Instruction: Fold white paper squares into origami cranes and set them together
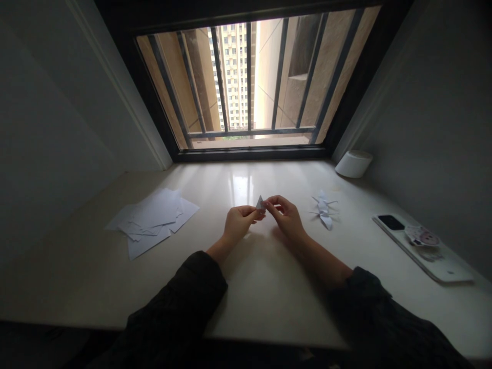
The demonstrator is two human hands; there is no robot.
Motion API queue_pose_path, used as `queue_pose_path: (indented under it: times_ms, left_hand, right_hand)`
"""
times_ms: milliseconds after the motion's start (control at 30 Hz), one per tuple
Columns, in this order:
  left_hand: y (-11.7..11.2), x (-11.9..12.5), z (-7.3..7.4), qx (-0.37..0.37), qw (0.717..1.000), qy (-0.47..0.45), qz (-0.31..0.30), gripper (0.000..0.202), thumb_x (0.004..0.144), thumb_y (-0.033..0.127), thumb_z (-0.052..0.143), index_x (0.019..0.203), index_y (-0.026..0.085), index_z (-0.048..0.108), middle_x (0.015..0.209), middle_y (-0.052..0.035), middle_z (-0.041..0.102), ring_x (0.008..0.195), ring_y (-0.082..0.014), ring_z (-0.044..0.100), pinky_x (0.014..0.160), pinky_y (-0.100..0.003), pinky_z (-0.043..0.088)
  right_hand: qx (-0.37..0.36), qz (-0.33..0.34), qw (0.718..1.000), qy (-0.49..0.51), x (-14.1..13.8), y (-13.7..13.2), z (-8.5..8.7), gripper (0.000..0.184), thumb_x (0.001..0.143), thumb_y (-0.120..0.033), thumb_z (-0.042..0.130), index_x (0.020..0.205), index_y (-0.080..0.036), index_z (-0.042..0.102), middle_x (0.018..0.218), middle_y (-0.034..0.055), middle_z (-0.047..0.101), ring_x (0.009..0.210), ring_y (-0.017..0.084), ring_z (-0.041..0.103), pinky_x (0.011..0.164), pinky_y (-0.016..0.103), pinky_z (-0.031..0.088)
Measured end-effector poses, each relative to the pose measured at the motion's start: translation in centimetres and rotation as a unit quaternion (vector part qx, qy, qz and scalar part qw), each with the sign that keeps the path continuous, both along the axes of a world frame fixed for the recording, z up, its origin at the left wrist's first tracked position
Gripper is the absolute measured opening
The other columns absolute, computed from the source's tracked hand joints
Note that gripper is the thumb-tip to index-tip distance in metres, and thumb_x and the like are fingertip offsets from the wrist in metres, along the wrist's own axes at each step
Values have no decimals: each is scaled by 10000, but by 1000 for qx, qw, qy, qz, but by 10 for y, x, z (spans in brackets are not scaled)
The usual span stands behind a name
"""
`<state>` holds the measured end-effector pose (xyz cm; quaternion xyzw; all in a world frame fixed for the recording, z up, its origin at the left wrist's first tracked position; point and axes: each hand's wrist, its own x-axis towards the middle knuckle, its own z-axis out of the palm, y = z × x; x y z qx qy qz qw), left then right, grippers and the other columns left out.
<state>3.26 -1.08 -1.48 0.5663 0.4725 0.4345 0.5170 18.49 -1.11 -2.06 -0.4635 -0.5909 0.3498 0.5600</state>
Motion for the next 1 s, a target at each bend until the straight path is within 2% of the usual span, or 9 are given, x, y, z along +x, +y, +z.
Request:
queue_pose_path:
  times_ms: [233, 567, 733, 900, 1000]
  left_hand:
    - [2, -1, -4, -5, 1000, -10, 4, 332, 695, 448, 695, 813, 139, 730, 818, -105, 736, 780, -207, 684, 694, -301, 510]
    - [0, 5, 0, -39, 998, -39, -2, 347, 670, 426, 728, 853, 131, 733, 856, -113, 734, 831, -216, 679, 734, -311, 514]
    - [0, 5, -2, -44, 997, -68, 6, 362, 671, 442, 728, 853, 130, 732, 877, -118, 733, 872, -226, 677, 755, -322, 518]
    - [0, 3, -1, -39, 996, -81, 17, 383, 653, 466, 736, 834, 129, 732, 864, -119, 733, 856, -231, 681, 768, -340, 516]
    - [0, 3, -1, -37, 995, -89, 25, 391, 643, 468, 742, 827, 123, 731, 852, -121, 733, 841, -229, 682, 765, -342, 516]
  right_hand:
    - [-47, -20, 998, 48, 0, 3, -3, 314, 679, -494, 690, 771, -196, 721, 794, 50, 713, 734, 199, 630, 668, 334, 503]
    - [-14, -107, 994, 22, -2, 0, -4, 238, 734, -430, 654, 734, -198, 707, 761, 52, 718, 715, 206, 645, 647, 326, 466]
    - [-26, -99, 994, 45, -2, 0, -3, 256, 730, -447, 656, 742, -196, 705, 741, 48, 711, 716, 206, 646, 651, 326, 466]
    - [-28, -38, 998, 29, 1, 3, -3, 270, 726, -465, 658, 780, -204, 703, 845, 52, 710, 773, 204, 640, 694, 335, 468]
    - [-13, -21, 1000, 18, 0, 4, -5, 265, 744, -460, 639, 778, -201, 687, 827, 50, 697, 778, 201, 629, 704, 336, 465]
